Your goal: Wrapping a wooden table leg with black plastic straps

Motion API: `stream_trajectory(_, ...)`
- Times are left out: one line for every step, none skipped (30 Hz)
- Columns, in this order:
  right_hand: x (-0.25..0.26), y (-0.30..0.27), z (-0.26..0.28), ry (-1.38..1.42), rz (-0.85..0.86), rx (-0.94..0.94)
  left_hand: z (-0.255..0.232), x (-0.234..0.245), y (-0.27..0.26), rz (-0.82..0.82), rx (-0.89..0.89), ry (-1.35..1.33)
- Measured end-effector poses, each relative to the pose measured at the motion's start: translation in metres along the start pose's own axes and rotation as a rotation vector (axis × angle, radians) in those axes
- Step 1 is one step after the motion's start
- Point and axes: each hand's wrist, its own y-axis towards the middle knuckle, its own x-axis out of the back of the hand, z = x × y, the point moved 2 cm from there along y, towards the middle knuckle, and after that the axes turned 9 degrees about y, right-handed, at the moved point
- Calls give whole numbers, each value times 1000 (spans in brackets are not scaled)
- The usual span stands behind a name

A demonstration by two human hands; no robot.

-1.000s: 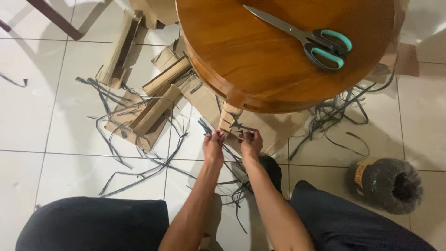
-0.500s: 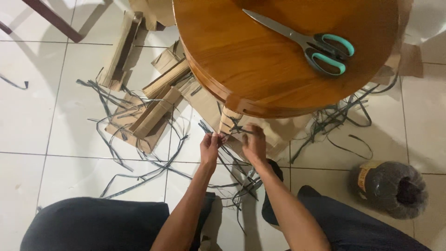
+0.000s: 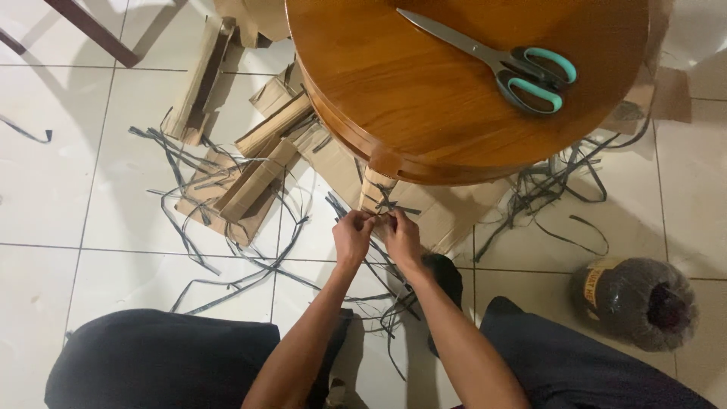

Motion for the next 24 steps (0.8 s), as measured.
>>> stream_trajectory(-3,1,-4,0,0,1,0,1,2,0,-1,-1)
stream_trajectory(-5,1,-8,55,-13,-26,-1,2,3,6,-29,40)
stream_trajectory(-7,2,-13,110,-25,-52,-1,2,4,11,-57,81)
stream_trajectory(-10,3,-12,110,-25,-52,-13,12,0,12,-56,80)
stream_trajectory(-12,3,-15,125,-64,-201,-23,22,-5,65,-2,136)
stream_trajectory(-13,4,-17,141,-106,-350,-34,30,-9,120,51,193)
stream_trajectory(-18,1,-16,140,-107,-349,-26,22,-2,120,50,192)
stream_trajectory(-23,-3,-15,246,-157,-427,-17,14,3,148,116,167)
stream_trajectory(-28,-8,-15,351,-207,-503,-8,5,8,175,183,142)
stream_trajectory(-35,-14,-12,350,-209,-503,0,-4,12,176,182,141)
stream_trajectory(-43,-22,-11,466,-271,-615,9,-13,15,184,244,56)
stream_trajectory(-51,-29,-10,582,-334,-726,18,-21,18,192,307,-29)
stream_trajectory(-52,-30,-8,582,-334,-726,21,-25,20,192,306,-29)
stream_trajectory(-52,-31,-6,585,-336,-723,24,-29,22,203,313,-88)
stream_trajectory(-53,-32,-5,588,-338,-720,28,-33,25,214,320,-147)
stream_trajectory(-52,-32,-4,588,-340,-720,24,-29,22,215,319,-146)
stream_trajectory(-51,-31,-3,593,-342,-716,20,-26,19,229,332,-226)
stream_trajectory(-51,-30,-2,597,-342,-711,16,-22,16,242,345,-306)
stream_trajectory(-51,-29,-1,597,-342,-711,11,-17,13,242,345,-307)
stream_trajectory(-50,-29,-1,601,-343,-708,6,-12,8,236,346,-348)
stream_trajectory(-49,-28,0,605,-344,-705,1,-8,4,229,347,-390)
stream_trajectory(-48,-28,0,605,-344,-706,2,-8,5,229,348,-389)
stream_trajectory(-47,-27,0,610,-344,-702,3,-7,5,223,361,-397)
stream_trajectory(-46,-27,0,615,-342,-700,4,-6,5,217,376,-404)
